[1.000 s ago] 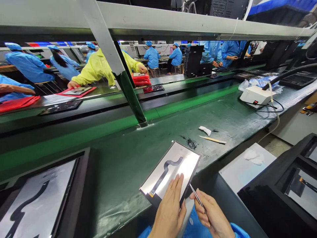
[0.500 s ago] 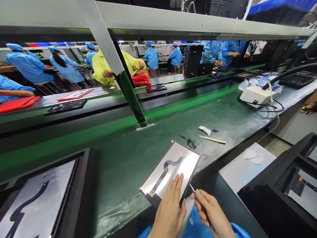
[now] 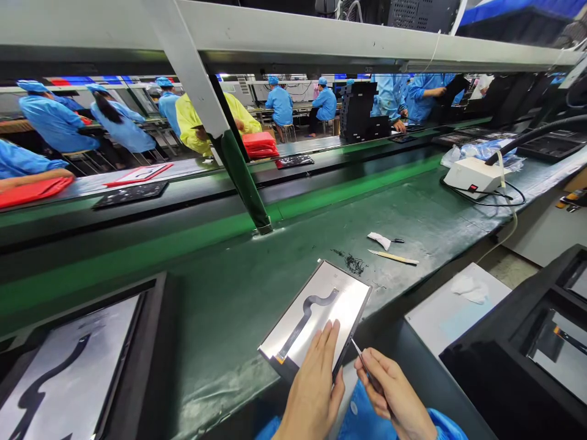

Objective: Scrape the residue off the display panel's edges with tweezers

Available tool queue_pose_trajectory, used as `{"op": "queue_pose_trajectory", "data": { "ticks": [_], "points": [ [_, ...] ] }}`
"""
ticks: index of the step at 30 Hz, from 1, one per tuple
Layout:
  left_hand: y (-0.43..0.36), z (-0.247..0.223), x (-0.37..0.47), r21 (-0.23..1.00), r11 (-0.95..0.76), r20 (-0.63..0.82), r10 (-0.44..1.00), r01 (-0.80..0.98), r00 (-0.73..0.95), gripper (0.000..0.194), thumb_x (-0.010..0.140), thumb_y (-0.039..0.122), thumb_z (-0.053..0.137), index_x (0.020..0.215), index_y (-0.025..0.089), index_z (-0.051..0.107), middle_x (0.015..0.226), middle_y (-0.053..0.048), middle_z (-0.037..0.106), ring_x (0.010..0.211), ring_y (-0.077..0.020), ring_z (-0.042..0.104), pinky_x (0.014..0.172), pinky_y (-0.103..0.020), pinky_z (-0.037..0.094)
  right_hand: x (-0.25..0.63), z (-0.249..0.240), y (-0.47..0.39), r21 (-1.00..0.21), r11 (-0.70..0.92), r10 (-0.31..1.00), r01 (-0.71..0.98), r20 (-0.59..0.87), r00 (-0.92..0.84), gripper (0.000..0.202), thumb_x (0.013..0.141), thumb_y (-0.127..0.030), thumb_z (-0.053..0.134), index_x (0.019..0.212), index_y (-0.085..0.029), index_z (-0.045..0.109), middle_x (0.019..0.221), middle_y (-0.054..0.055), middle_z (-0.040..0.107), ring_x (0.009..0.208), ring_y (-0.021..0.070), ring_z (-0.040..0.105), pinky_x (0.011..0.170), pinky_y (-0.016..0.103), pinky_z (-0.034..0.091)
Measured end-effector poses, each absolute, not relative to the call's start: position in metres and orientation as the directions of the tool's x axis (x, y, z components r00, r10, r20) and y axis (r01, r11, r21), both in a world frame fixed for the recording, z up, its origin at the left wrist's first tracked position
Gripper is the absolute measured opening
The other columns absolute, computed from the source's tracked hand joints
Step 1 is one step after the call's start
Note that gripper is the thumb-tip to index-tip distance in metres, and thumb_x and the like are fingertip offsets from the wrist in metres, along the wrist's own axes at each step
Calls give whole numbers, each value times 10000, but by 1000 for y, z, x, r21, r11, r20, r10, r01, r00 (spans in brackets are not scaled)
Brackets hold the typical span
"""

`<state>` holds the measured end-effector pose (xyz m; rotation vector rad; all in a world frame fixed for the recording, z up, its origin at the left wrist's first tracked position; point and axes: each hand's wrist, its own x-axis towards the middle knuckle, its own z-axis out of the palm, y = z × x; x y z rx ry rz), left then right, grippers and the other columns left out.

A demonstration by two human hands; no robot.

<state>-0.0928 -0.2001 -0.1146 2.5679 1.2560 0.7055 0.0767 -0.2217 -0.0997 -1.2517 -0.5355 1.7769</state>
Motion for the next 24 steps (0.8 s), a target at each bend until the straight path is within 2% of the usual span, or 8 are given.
{"op": "queue_pose_trajectory", "data": {
  "ticks": [3,8,11,14,17,21,24],
  "points": [
    [-200,-115,-93,376,-624,337,781,685,526,728,932,95,385,1571,184,46,1547,-123,391,1401,-264,407,1061,-415,490,79,-104,-221,-733,-548,826,-403,-549,-125,660,566,-776,746,738,-161,578,512,-112,411,350,-10,222,322,145,146],
    [-200,-114,-91,382,-615,332,788,690,519,733,930,96,391,1572,194,51,1553,-117,382,1401,-266,407,1084,-422,467,84,-101,-220,-744,-575,813,-340,-564,-144,652,600,-792,707,796,-190,554,461,-149,304,362,1,138,336,142,69],
    [-200,-114,-91,380,-613,333,789,693,516,732,931,95,390,1572,198,52,1555,-112,379,1403,-259,404,1093,-416,456,87,-99,-218,-788,-539,841,-298,-518,-153,631,623,-784,698,778,-192,546,501,-122,397,359,-7,147,332,146,60],
    [-200,-113,-92,372,-614,333,789,696,517,727,932,97,387,1572,194,57,1554,-109,383,1401,-256,408,1089,-415,461,90,-101,-216,-818,-509,860,-268,-491,-136,627,636,-774,696,759,-169,584,561,-89,462,353,-8,210,311,153,112],
    [-199,-112,-93,372,-616,333,787,694,519,732,929,94,384,1573,198,52,1552,-104,385,1400,-256,407,1088,-421,462,92,-106,-215,-818,-519,855,-248,-499,-141,652,628,-794,681,755,-160,601,504,-110,390,358,11,232,308,155,160],
    [-196,-109,-96,375,-630,333,776,680,535,746,929,94,394,1576,203,39,1550,-105,385,1407,-261,386,1103,-420,447,95,-107,-212,-781,-583,812,-226,-550,-195,648,643,-803,659,827,-188,574,437,-153,287,356,16,147,329,153,80],
    [-193,-108,-99,372,-641,328,767,671,551,747,932,101,401,1577,213,43,1549,-103,388,1402,-259,399,1093,-405,458,97,-103,-210,-802,-562,824,-204,-522,-219,610,649,-779,681,789,-207,522,449,-147,328,353,6,133,339,158,47]
  ]
}}
